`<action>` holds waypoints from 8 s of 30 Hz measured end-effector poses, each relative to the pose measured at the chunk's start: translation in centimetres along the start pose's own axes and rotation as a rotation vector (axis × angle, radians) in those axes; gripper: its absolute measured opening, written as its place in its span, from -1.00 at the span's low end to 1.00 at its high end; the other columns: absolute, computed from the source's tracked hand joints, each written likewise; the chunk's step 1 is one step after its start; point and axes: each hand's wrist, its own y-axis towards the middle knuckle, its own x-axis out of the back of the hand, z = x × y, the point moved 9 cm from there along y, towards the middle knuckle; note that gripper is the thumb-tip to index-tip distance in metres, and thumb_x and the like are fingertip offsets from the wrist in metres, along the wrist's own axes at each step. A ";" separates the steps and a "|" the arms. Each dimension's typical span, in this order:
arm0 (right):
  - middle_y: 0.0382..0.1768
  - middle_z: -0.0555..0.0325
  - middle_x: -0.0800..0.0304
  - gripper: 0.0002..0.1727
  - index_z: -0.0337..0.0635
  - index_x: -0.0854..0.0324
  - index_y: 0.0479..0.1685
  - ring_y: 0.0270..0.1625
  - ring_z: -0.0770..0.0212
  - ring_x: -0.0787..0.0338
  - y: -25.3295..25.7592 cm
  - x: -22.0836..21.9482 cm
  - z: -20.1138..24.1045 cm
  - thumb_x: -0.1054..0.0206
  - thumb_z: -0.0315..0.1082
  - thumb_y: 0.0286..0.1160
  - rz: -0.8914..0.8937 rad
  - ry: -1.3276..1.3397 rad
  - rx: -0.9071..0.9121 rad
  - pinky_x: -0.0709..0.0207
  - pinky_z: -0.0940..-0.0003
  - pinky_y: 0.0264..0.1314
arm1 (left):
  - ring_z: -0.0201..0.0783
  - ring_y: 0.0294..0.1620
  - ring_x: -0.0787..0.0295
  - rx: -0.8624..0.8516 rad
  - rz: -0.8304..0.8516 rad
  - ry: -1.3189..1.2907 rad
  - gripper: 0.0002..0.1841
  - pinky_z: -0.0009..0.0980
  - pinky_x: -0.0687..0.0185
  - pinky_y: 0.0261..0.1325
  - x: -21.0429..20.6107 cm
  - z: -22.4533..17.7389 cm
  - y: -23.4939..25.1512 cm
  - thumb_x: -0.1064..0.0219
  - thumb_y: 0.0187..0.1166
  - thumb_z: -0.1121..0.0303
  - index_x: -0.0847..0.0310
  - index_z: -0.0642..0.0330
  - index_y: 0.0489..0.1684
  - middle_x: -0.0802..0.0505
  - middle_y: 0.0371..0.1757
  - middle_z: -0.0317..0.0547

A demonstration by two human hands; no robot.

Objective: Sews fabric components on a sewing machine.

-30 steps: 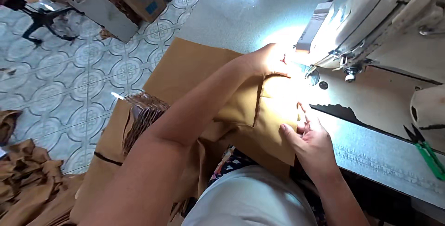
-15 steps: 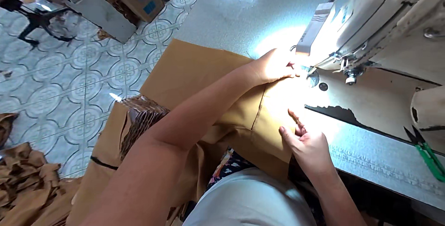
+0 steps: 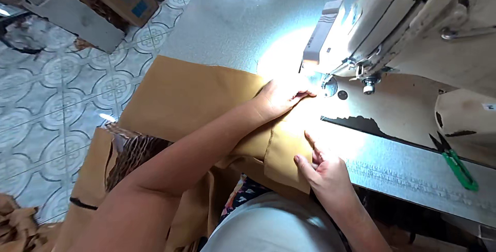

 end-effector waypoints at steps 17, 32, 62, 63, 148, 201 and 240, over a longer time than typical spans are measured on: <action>0.01 0.11 -0.94 -0.37 -0.33 -0.50 0.57 -0.14 0.54 -0.91 0.3 0.1 -0.1 -0.44 -0.28 0.49 -0.036 0.019 0.025 -0.78 0.63 -0.03 | -0.32 0.27 -0.75 -0.006 0.233 -0.017 -0.66 -0.30 -0.60 0.36 -0.8 0.7 1.3 -0.11 0.77 0.43 -0.88 -0.06 0.13 -0.87 0.15 -0.25; 0.13 0.05 -0.91 -0.37 -0.36 -0.50 0.57 -0.06 0.52 -0.92 0.3 0.2 -0.3 -0.44 -0.31 0.48 -0.052 0.041 0.026 -0.80 0.62 0.01 | -0.18 0.13 -0.78 -0.102 0.229 -0.020 -0.79 -0.29 -0.58 0.29 -0.3 0.1 2.0 -0.28 0.65 0.47 -0.91 0.11 -0.11 -0.89 -0.07 -0.09; 0.37 -0.03 -0.80 -0.35 -0.36 -0.50 0.59 -0.04 0.48 -0.89 0.2 0.3 0.1 -0.40 -0.26 0.49 -0.073 -0.112 0.049 -0.71 0.60 0.02 | 0.05 0.26 -0.79 -0.015 0.148 0.360 -0.69 -0.07 -0.66 0.29 -2.3 -3.5 0.8 -0.16 0.65 0.52 -0.81 0.28 0.16 -0.85 0.23 0.08; 0.33 -0.04 -0.82 -0.36 -0.37 -0.51 0.57 -0.04 0.46 -0.90 0.0 0.3 0.1 -0.40 -0.25 0.49 -0.076 -0.129 0.047 -0.72 0.58 0.01 | 0.04 0.29 -0.79 0.019 0.162 0.381 -0.65 -0.09 -0.65 0.32 -2.7 -4.1 0.2 -0.16 0.64 0.52 -0.77 0.29 0.28 -0.84 0.30 0.08; -0.02 0.18 -0.95 -0.77 -0.01 -0.91 -0.04 -0.10 0.17 -0.87 -4.1 0.5 2.6 -0.33 -0.24 0.59 -0.314 -0.784 0.605 -0.67 0.40 -0.17 | 0.14 0.77 -0.30 -0.255 0.377 0.040 -0.61 0.48 -0.02 0.68 -2.1 -4.4 -6.0 -0.21 0.65 -0.18 -0.77 -0.43 0.31 -0.74 0.48 -0.21; -0.17 -0.10 -0.81 -0.85 -0.17 -0.86 -0.20 -0.04 -0.11 -0.85 6.8 3.9 2.9 -0.40 -0.33 0.52 -0.440 -0.694 0.613 -0.71 0.05 -0.15 | -0.49 -0.09 -0.83 1.200 -0.181 -0.211 -0.68 -0.36 -0.78 0.11 13.3 3.8 -27.6 -0.25 0.70 0.18 -0.68 0.27 0.10 -0.87 -0.14 -0.30; -0.07 0.06 -0.92 -0.78 0.00 -0.93 -0.05 0.05 -0.02 -0.86 4.6 3.6 2.2 -0.34 -0.25 0.58 -0.504 -0.794 0.572 -0.69 0.10 -0.08 | -0.08 0.63 -0.47 -0.058 0.031 0.042 -0.81 0.14 -0.19 0.68 -0.7 -1.1 -0.8 -0.36 0.63 0.23 -0.93 -0.18 -0.02 -0.83 0.32 -0.26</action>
